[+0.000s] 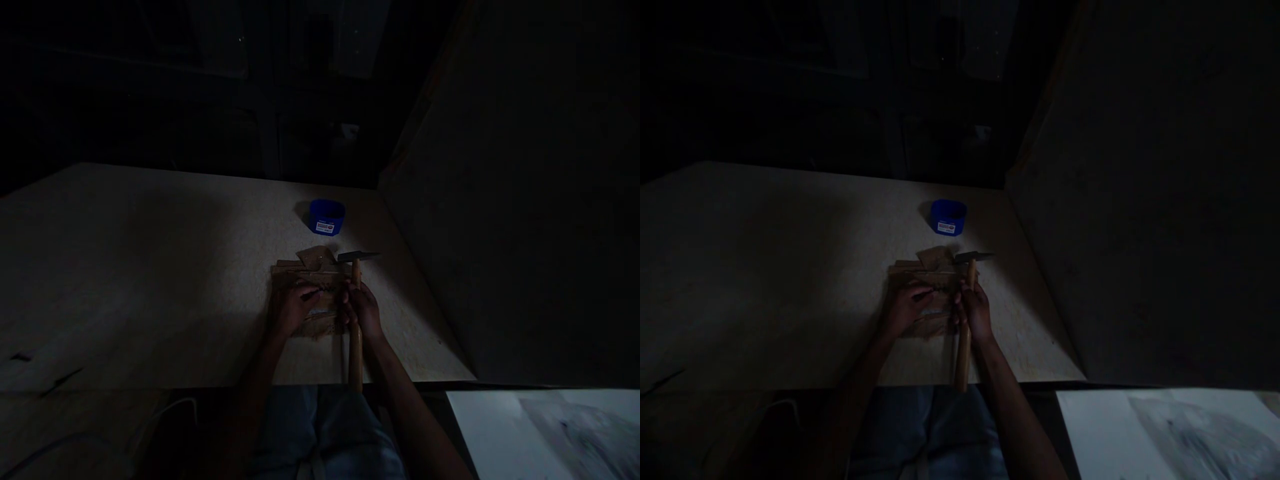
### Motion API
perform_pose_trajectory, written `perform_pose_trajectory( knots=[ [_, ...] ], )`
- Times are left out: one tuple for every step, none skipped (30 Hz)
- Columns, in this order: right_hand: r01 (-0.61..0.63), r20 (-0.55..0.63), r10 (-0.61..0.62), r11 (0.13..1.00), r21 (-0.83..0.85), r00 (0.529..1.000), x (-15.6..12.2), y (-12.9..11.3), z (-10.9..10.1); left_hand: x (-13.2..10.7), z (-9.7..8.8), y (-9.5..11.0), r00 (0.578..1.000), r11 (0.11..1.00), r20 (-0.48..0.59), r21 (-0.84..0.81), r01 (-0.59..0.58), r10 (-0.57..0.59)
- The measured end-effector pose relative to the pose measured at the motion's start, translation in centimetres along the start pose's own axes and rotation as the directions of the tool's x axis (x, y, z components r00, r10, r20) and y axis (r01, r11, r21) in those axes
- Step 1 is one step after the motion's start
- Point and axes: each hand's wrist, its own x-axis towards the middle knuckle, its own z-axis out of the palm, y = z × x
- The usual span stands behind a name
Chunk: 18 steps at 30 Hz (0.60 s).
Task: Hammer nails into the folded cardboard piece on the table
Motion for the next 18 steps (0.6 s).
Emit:
perform_pose_trajectory(
  knots=[
    [-0.002, 0.003, 0.002, 1.000, 0.005, 1.000, 0.03, 0.01, -0.02, 0.00, -0.03, 0.01, 1.000, 1.000, -0.001, -0.001, 0.004, -0.004],
    [-0.005, 0.003, 0.005, 1.000, 0.008, 1.000, 0.05, 0.01, -0.02, 0.01, -0.06, 0.03, 1.000, 1.000, -0.002, -0.004, 0.006, -0.006],
    [-0.008, 0.002, 0.008, 1.000, 0.007, 1.000, 0.06, 0.00, -0.01, 0.02, -0.09, 0.04, 1.000, 1.000, -0.001, -0.012, 0.008, -0.008],
    [-0.010, -0.002, 0.010, 1.000, 0.004, 1.000, 0.05, -0.03, 0.03, 0.04, -0.11, 0.06, 1.000, 1.000, 0.006, -0.025, 0.009, -0.009],
    [-0.011, -0.006, 0.011, 1.000, -0.002, 1.000, 0.03, -0.07, 0.08, 0.06, -0.13, 0.08, 1.000, 0.999, 0.013, -0.040, 0.012, -0.011],
    [-0.010, -0.010, 0.010, 1.000, -0.008, 1.000, 0.00, -0.11, 0.12, 0.10, -0.14, 0.10, 1.000, 0.998, 0.023, -0.053, 0.017, -0.016],
    [-0.008, -0.012, 0.008, 1.000, -0.012, 1.000, -0.03, -0.15, 0.17, 0.15, -0.15, 0.13, 0.999, 0.998, 0.030, -0.063, 0.026, -0.025],
    [-0.007, -0.010, 0.007, 1.000, -0.016, 1.000, -0.05, -0.18, 0.19, 0.21, -0.17, 0.19, 0.999, 0.997, 0.038, -0.067, 0.039, -0.036],
    [-0.006, -0.004, 0.006, 1.000, -0.019, 1.000, -0.06, -0.20, 0.20, 0.28, -0.19, 0.26, 0.998, 0.996, 0.043, -0.068, 0.054, -0.051],
    [-0.005, 0.002, 0.005, 1.000, -0.021, 1.000, -0.06, -0.20, 0.19, 0.36, -0.22, 0.35, 0.997, 0.995, 0.047, -0.068, 0.071, -0.068],
    [-0.004, 0.010, 0.004, 1.000, -0.021, 1.000, -0.05, -0.20, 0.15, 0.46, -0.26, 0.46, 0.995, 0.993, 0.052, -0.071, 0.090, -0.086],
    [-0.002, 0.016, 0.002, 1.000, -0.019, 1.000, -0.03, -0.17, 0.10, 0.55, -0.30, 0.57, 0.993, 0.991, 0.059, -0.076, 0.109, -0.105],
    [-0.002, 0.022, 0.003, 1.000, -0.016, 1.000, 0.00, -0.15, 0.05, 0.64, -0.35, 0.68, 0.990, 0.988, 0.065, -0.084, 0.127, -0.121],
    [-0.003, 0.025, 0.003, 1.000, -0.010, 1.000, 0.03, -0.12, 0.00, 0.71, -0.41, 0.78, 0.988, 0.986, 0.070, -0.093, 0.140, -0.134],
    [-0.005, 0.027, 0.005, 1.000, -0.004, 1.000, 0.06, -0.10, -0.04, 0.76, -0.46, 0.86, 0.987, 0.984, 0.073, -0.101, 0.147, -0.140],
    [-0.009, 0.025, 0.009, 1.000, 0.002, 1.000, 0.08, -0.08, -0.06, 0.80, -0.51, 0.91, 0.987, 0.984, 0.074, -0.105, 0.147, -0.140],
    [-0.014, 0.022, 0.013, 1.000, 0.009, 1.000, 0.08, -0.08, -0.06, 0.80, -0.55, 0.94, 0.988, 0.984, 0.075, -0.106, 0.142, -0.135],
    [-0.016, 0.015, 0.016, 1.000, 0.014, 1.000, 0.08, -0.10, -0.05, 0.79, -0.58, 0.96, 0.989, 0.985, 0.073, -0.104, 0.138, -0.131]
  ],
)
